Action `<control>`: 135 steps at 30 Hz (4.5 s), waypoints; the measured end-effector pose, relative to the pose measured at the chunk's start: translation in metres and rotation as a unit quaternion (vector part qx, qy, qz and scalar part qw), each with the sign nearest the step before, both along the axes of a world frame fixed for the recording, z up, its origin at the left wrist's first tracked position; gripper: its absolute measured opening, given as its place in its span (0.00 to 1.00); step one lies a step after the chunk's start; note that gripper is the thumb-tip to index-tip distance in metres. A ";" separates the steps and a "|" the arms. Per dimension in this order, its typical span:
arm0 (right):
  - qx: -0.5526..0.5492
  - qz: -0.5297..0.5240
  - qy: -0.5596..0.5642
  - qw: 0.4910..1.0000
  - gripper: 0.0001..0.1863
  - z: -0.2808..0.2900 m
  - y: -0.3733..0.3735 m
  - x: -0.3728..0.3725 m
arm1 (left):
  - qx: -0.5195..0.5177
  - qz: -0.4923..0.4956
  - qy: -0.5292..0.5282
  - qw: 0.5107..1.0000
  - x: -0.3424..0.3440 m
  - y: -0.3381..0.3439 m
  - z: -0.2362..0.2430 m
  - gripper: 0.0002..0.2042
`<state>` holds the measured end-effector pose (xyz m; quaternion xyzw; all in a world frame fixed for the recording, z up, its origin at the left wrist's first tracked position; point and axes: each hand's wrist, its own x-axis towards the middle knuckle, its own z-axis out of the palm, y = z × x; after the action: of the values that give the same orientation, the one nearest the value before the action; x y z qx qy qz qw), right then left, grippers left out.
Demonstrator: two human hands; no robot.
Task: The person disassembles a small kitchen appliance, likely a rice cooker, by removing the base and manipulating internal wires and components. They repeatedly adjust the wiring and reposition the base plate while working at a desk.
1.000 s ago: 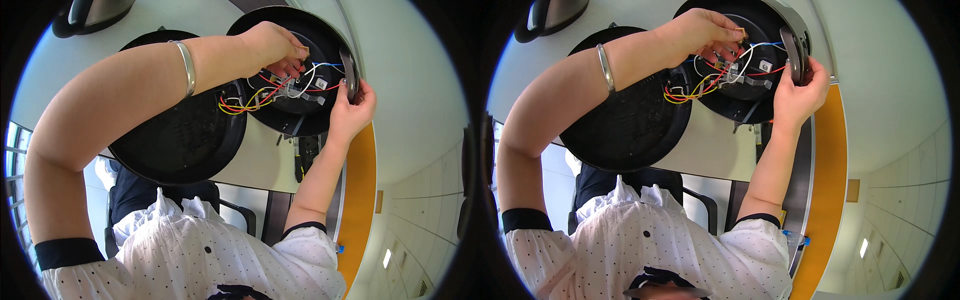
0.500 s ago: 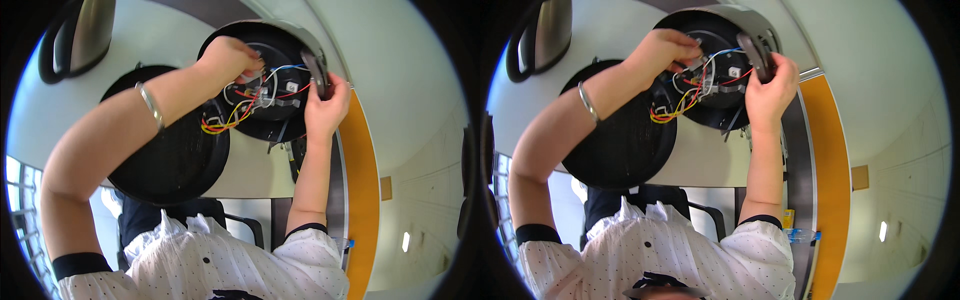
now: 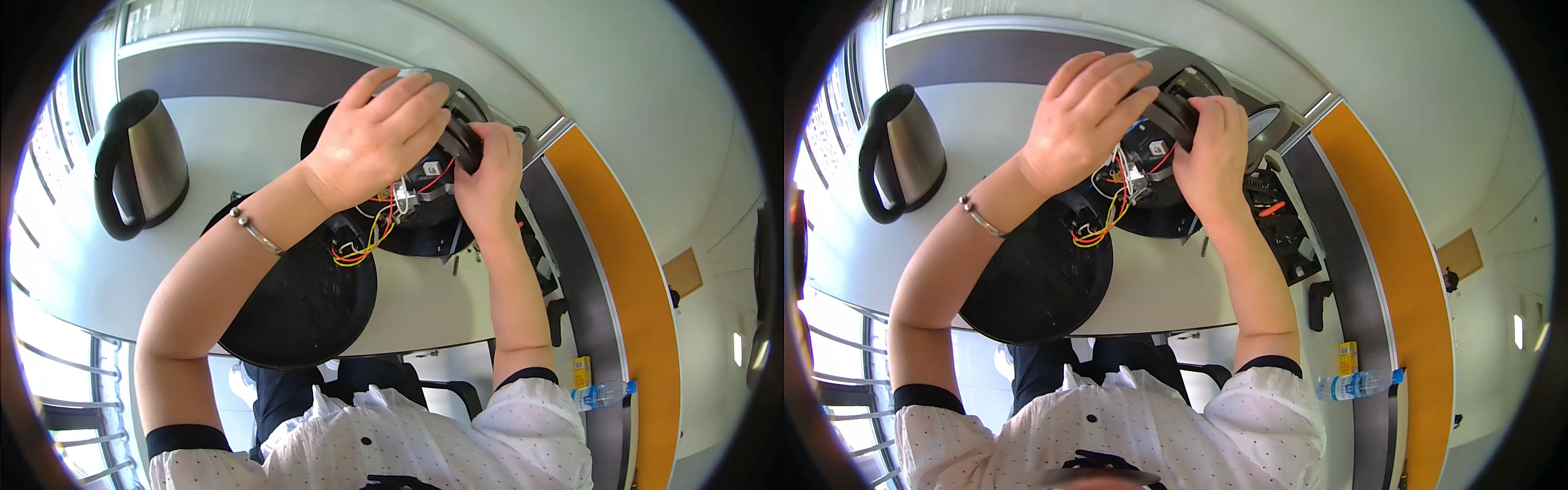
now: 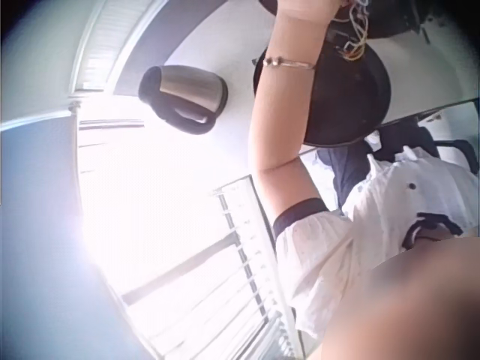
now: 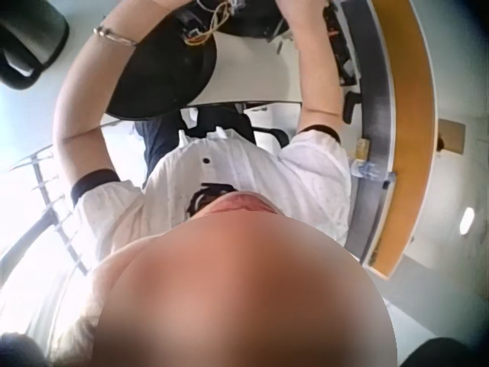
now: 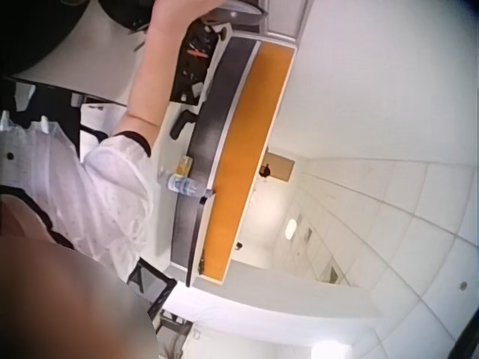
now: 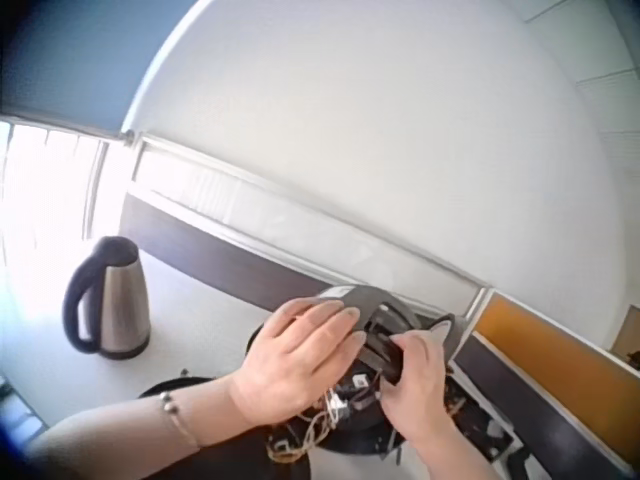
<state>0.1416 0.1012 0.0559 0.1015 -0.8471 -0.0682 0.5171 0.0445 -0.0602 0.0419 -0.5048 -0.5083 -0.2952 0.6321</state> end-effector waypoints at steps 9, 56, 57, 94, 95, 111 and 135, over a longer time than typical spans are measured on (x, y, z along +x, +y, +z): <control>0.001 0.001 -0.011 1.000 0.26 0.002 -0.006 0.007 | -0.068 0.004 0.058 0.996 -0.005 0.017 0.005 0.15; 0.065 -0.181 0.020 0.981 0.16 -0.002 0.002 -0.006 | -0.021 -0.008 -0.120 0.993 0.021 -0.033 -0.028 0.09; 0.065 -0.177 0.021 0.982 0.16 -0.001 0.001 -0.007 | -0.046 -0.009 -0.144 0.989 0.026 -0.045 -0.032 0.08; 0.024 -0.151 0.018 0.988 0.16 -0.007 -0.007 -0.006 | -0.199 -0.087 -0.416 0.883 0.114 -0.197 -0.159 0.13; 0.024 -0.152 0.018 0.988 0.16 -0.006 -0.007 -0.005 | -0.200 -0.090 -0.413 0.884 0.113 -0.198 -0.158 0.14; 0.008 -0.155 0.015 0.988 0.17 -0.006 -0.008 0.000 | -0.167 -0.022 -0.478 0.862 0.092 -0.201 -0.124 0.14; 0.019 -0.120 0.056 0.991 0.17 -0.015 0.010 0.003 | 0.044 -0.040 -0.722 0.689 0.023 -0.203 -0.128 0.18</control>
<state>0.1443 0.1111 0.0414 0.0049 -0.8216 -0.1517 0.5496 0.0670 -0.2635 -0.0865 -0.1272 -0.7733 -0.6161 0.0791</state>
